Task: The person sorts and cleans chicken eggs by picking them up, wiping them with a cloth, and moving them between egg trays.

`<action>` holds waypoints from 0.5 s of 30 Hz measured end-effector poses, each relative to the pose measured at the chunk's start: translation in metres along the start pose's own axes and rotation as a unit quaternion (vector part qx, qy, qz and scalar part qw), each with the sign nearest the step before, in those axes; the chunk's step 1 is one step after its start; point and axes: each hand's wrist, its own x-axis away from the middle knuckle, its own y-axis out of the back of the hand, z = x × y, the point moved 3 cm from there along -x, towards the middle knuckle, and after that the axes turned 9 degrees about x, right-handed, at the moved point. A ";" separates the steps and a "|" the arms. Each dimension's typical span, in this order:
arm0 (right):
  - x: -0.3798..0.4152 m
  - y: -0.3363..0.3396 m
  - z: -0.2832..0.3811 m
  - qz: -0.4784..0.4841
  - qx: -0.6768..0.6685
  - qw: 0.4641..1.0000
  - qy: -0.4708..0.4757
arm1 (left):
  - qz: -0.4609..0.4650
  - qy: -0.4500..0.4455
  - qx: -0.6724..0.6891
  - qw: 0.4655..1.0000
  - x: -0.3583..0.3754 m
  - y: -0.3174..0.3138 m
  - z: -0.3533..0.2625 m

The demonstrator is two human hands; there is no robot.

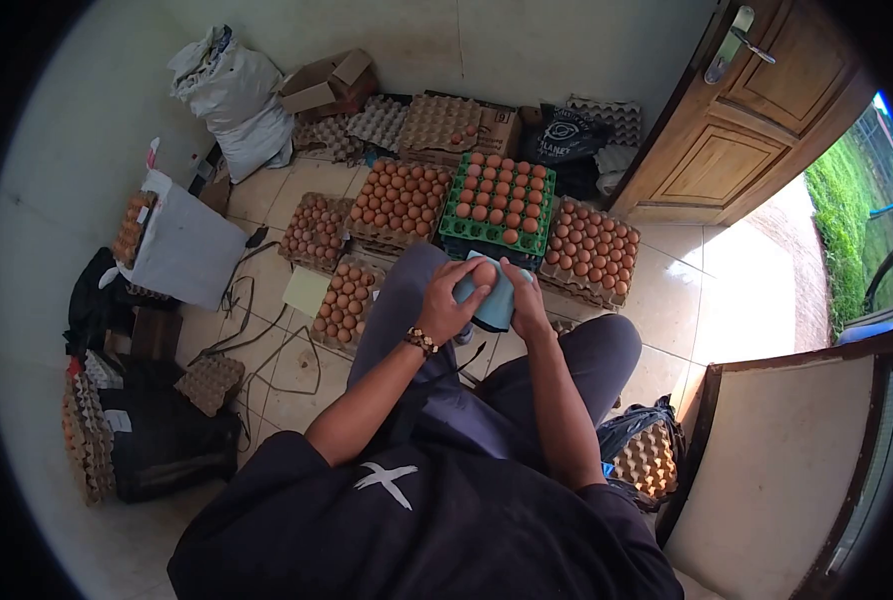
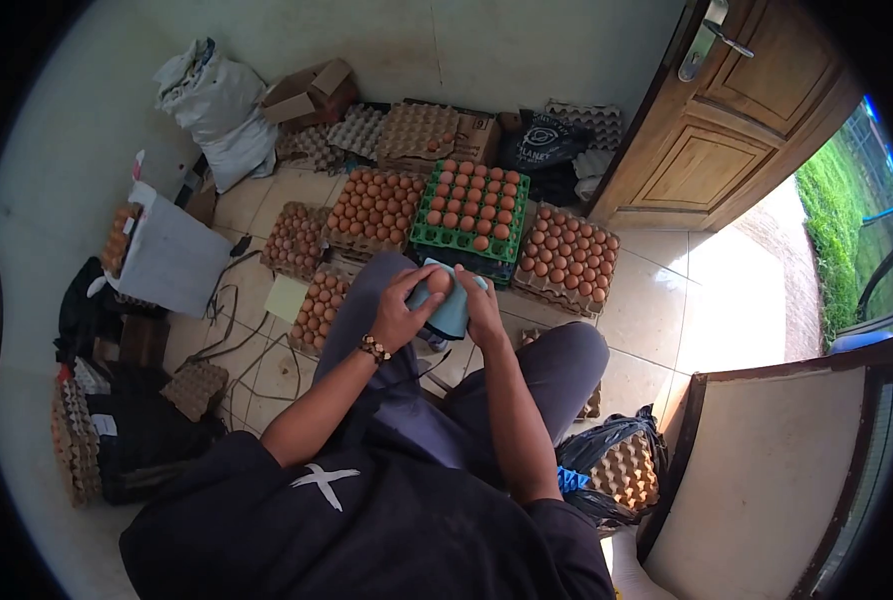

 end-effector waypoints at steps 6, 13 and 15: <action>0.003 0.013 0.006 -0.016 -0.044 0.998 -0.042 | 0.009 0.243 0.528 0.814 -0.007 0.011 0.027; 0.010 0.014 0.038 -0.001 -0.106 0.994 0.040 | 0.046 0.242 0.741 0.625 -0.013 0.025 0.033; 0.003 0.025 0.033 0.052 -0.088 0.994 0.027 | 0.071 0.228 0.754 0.612 -0.015 0.029 0.022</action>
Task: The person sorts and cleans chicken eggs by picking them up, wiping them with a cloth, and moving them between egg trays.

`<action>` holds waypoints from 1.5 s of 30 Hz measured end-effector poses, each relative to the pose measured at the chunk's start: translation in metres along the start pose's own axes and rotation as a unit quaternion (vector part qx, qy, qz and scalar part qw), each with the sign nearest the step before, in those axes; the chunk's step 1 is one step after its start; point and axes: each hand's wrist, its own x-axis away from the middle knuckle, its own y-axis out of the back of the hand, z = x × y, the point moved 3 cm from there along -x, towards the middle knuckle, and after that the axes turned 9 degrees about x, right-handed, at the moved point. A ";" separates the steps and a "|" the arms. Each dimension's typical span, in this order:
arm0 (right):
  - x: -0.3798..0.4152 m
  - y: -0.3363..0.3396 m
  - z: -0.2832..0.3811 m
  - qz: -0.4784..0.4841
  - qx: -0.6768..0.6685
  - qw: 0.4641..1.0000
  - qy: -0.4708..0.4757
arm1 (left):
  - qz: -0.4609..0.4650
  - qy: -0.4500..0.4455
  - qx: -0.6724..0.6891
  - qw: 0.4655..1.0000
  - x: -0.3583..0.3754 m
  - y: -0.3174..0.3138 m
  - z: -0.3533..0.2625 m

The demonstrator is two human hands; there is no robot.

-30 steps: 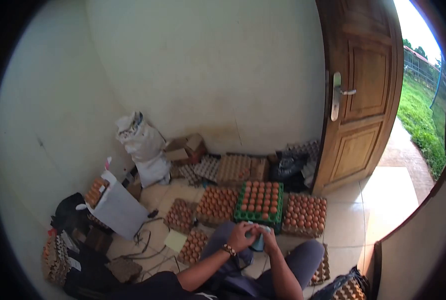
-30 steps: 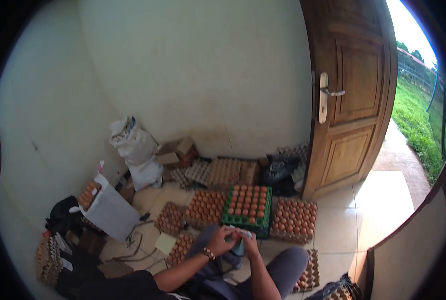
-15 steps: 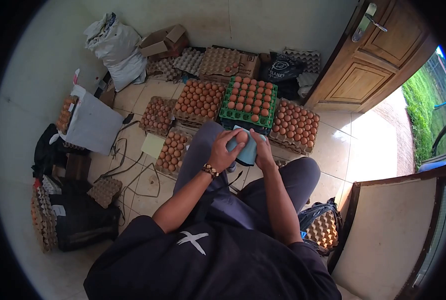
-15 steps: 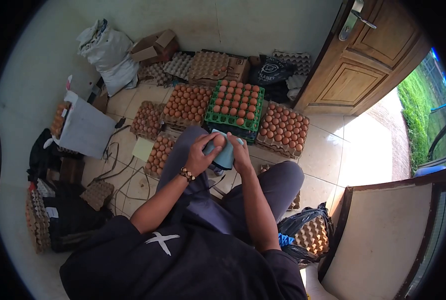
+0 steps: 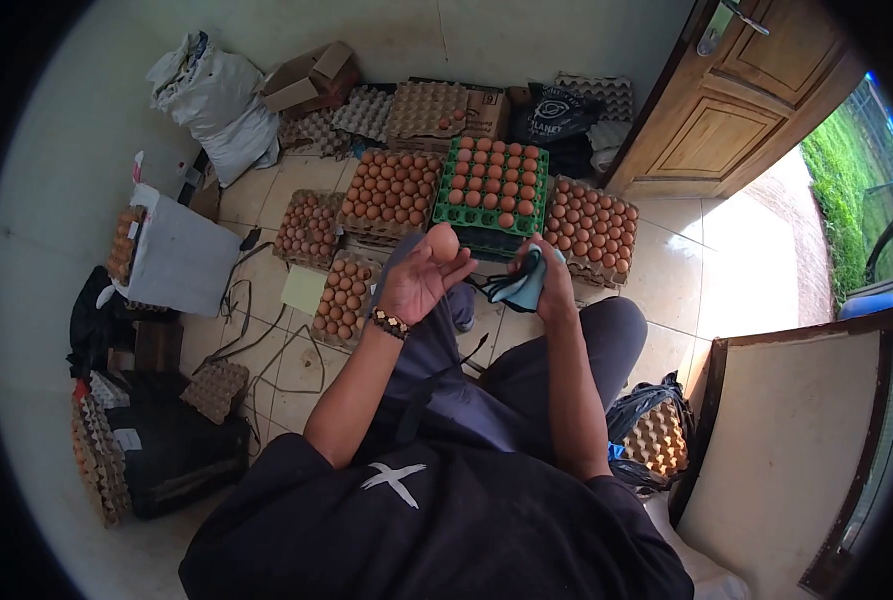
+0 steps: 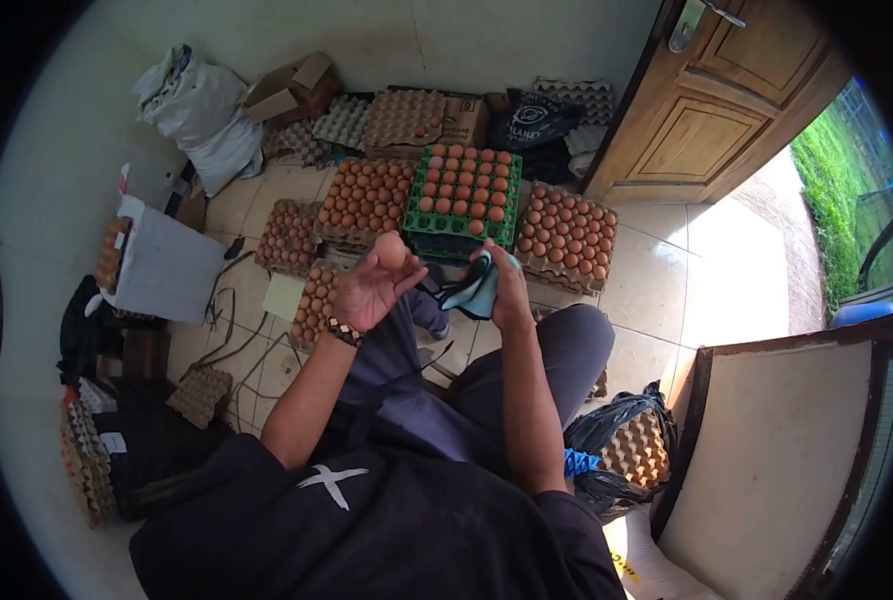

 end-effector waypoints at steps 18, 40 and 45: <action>-0.003 -0.027 0.002 0.021 0.428 0.899 0.095 | -0.086 -0.049 -0.641 0.761 -0.030 -0.005 0.023; -0.018 -0.031 0.025 -0.108 0.424 0.882 0.177 | -0.055 0.038 -0.781 0.621 -0.041 0.097 -0.052; -0.005 -0.065 -0.016 -0.009 0.594 0.786 0.174 | -0.131 0.105 -0.390 0.905 -0.036 0.043 -0.015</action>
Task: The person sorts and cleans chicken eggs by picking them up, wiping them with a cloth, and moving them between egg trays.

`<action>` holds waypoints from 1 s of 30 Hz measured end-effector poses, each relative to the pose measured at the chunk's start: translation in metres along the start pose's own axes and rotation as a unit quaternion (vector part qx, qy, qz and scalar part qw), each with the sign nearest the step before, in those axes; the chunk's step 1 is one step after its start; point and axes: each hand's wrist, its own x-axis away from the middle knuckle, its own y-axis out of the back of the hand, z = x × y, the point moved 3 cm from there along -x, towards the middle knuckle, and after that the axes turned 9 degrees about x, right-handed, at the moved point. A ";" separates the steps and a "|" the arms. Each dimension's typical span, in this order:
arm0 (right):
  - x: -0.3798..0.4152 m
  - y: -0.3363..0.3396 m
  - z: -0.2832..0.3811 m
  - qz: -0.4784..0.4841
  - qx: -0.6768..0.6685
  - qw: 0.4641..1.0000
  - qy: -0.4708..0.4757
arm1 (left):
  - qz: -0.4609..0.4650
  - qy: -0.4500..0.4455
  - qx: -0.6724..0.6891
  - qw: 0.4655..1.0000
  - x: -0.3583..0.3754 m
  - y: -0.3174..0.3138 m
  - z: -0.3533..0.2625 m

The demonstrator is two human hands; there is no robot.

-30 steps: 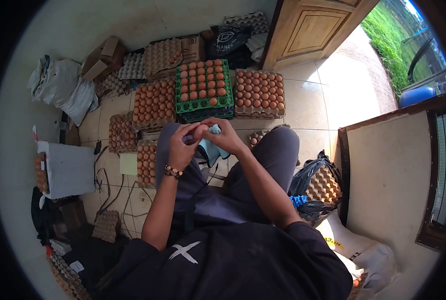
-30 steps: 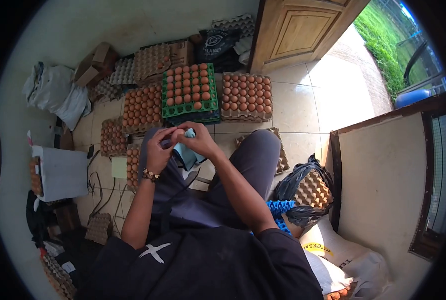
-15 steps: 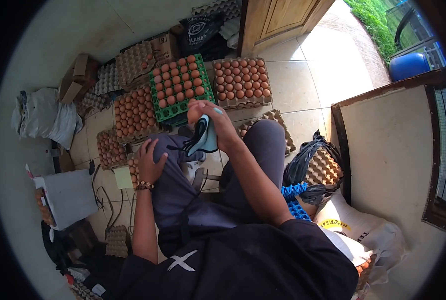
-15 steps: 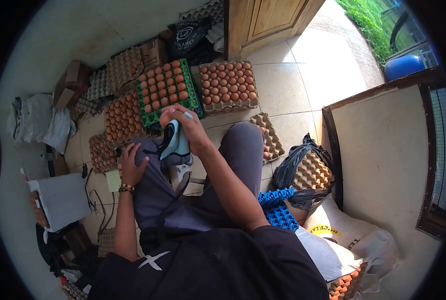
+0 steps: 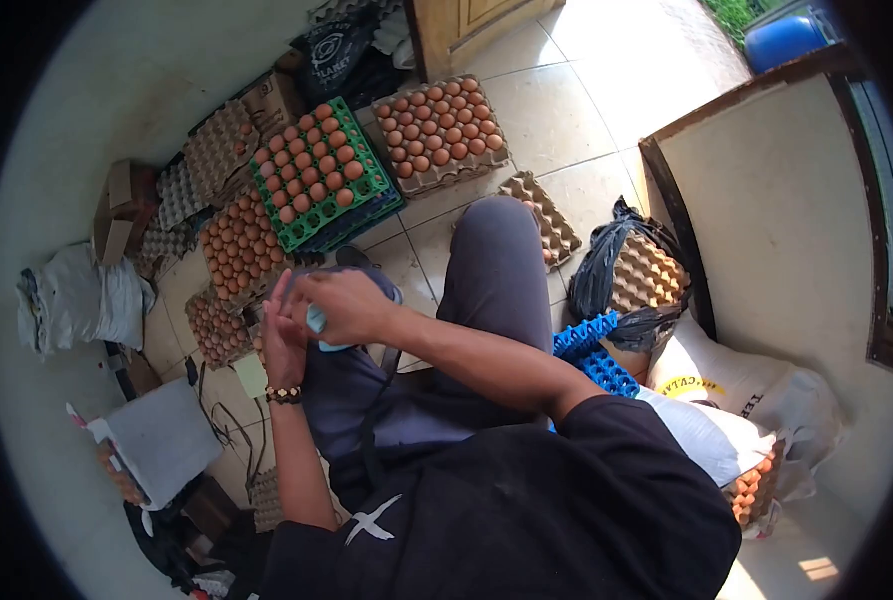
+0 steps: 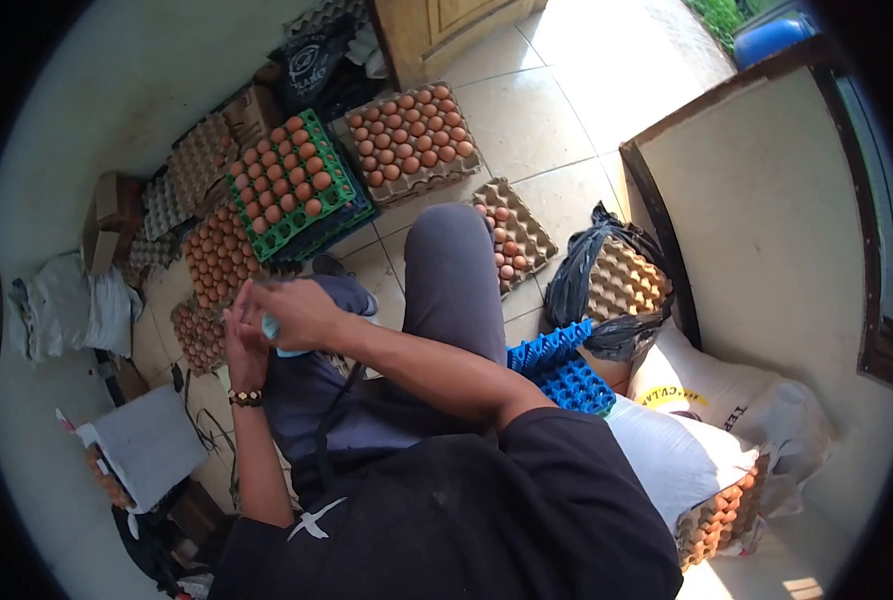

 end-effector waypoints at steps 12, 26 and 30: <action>0.014 0.028 0.010 -0.095 0.006 0.994 0.058 | -0.061 0.018 -0.020 0.998 0.009 0.053 0.005; 0.320 0.165 -0.364 -0.477 0.037 0.665 -0.573 | -0.126 0.083 0.044 0.988 -0.015 0.090 -0.006; 0.407 0.112 -0.386 -0.203 0.146 0.640 -0.726 | -0.134 0.096 0.045 0.985 -0.019 0.089 -0.006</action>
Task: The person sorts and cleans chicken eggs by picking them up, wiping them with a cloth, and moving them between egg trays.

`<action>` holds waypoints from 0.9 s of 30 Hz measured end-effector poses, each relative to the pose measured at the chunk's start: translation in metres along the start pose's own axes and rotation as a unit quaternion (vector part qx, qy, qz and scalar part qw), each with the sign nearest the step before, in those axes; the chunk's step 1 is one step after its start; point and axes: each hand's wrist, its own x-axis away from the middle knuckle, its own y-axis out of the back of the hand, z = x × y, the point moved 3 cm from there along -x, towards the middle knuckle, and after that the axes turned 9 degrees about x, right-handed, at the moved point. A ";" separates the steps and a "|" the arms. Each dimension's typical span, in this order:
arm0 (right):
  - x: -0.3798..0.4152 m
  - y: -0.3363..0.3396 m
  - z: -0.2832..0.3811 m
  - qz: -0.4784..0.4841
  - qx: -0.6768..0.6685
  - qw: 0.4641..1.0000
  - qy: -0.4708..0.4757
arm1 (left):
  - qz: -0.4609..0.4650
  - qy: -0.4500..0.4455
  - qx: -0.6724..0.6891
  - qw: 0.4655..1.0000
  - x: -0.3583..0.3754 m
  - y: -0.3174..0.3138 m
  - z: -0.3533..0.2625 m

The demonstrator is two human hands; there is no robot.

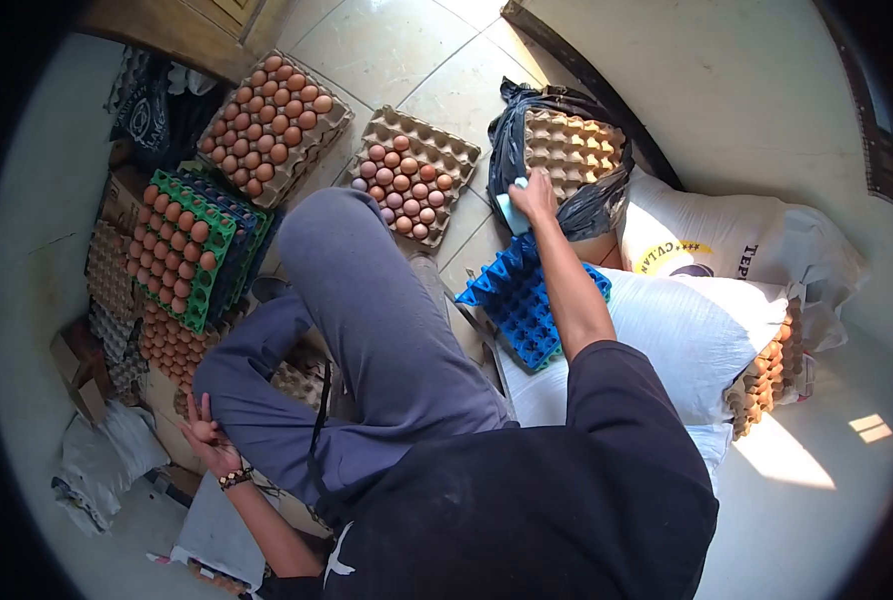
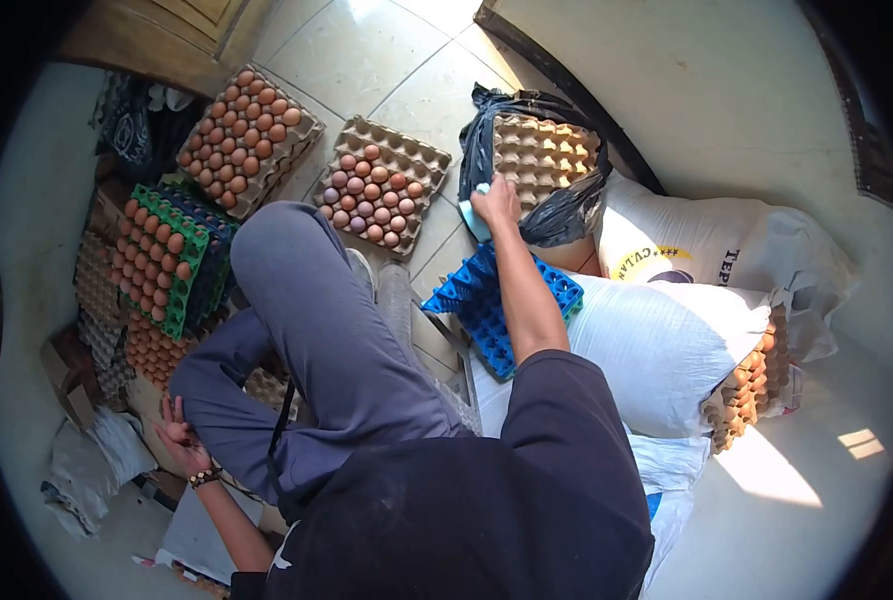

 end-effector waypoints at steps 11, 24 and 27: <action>0.079 -0.023 -0.094 0.245 0.264 0.933 -0.011 | -0.025 0.008 -0.044 0.999 -0.004 -0.022 -0.001; 0.015 -0.056 -0.103 0.047 0.033 0.998 0.010 | -0.052 0.004 -0.066 0.997 -0.004 -0.022 -0.002; -0.010 -0.078 -0.084 0.010 -0.036 0.999 0.002 | -0.066 0.000 -0.076 0.995 -0.004 -0.026 -0.002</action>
